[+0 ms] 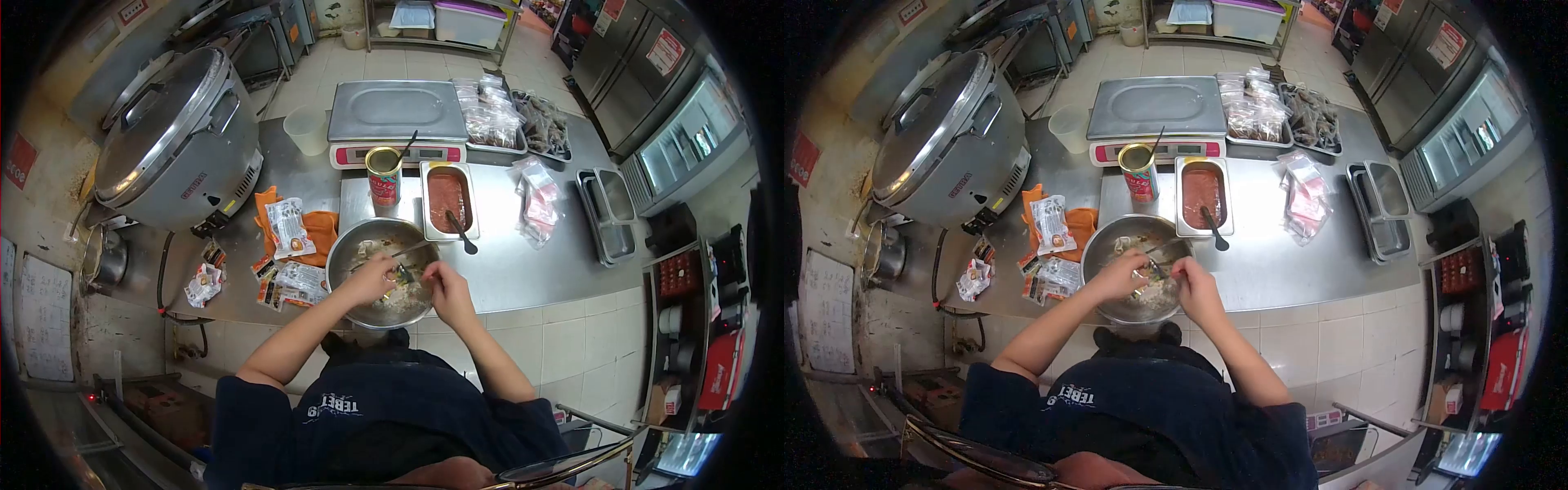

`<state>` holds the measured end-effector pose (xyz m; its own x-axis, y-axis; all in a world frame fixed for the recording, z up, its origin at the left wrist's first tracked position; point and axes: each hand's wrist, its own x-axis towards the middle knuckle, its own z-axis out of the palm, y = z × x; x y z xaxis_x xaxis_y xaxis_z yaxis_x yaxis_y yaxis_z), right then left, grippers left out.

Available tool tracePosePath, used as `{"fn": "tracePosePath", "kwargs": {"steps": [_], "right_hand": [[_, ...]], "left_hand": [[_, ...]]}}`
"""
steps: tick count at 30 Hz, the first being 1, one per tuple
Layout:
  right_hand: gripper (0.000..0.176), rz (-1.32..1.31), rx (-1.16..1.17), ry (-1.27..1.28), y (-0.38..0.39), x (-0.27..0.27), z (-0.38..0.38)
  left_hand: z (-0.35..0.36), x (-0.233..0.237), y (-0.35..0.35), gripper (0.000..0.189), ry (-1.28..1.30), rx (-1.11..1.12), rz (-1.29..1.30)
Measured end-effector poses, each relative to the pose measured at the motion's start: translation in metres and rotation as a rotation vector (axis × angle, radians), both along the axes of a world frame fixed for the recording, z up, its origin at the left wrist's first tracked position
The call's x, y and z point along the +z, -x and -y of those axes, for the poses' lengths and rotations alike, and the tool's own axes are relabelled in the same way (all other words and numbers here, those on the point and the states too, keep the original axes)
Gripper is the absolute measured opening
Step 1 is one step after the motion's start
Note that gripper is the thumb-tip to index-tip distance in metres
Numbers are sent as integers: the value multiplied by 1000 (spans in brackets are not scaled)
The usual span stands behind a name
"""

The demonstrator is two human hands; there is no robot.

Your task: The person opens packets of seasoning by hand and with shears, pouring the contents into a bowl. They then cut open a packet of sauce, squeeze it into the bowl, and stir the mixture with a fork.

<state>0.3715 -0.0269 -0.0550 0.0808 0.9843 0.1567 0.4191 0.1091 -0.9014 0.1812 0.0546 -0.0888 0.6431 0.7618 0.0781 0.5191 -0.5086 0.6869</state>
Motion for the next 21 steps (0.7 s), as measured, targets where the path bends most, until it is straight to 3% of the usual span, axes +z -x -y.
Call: {"fn": "tracePosePath", "kwargs": {"steps": [4,6,9,15,19,21], "right_hand": [[15,216,137,-204,1,5,-18],[16,455,266,-63,5,11,-20],[16,648,255,62,7,-3,-31],[12,604,294,-46,9,-5,-37],[9,663,284,28,12,2,-38],[9,649,344,-74,11,-5,-37]], "left_hand": [[7,24,-7,22,14,-130,-183],[8,27,-9,23,34,-129,-290],[7,25,-1,24,-26,-93,-167],[14,31,6,25,-126,-46,-184],[8,25,17,28,-120,-2,-64],[10,25,18,29,-126,-3,-39]]}}
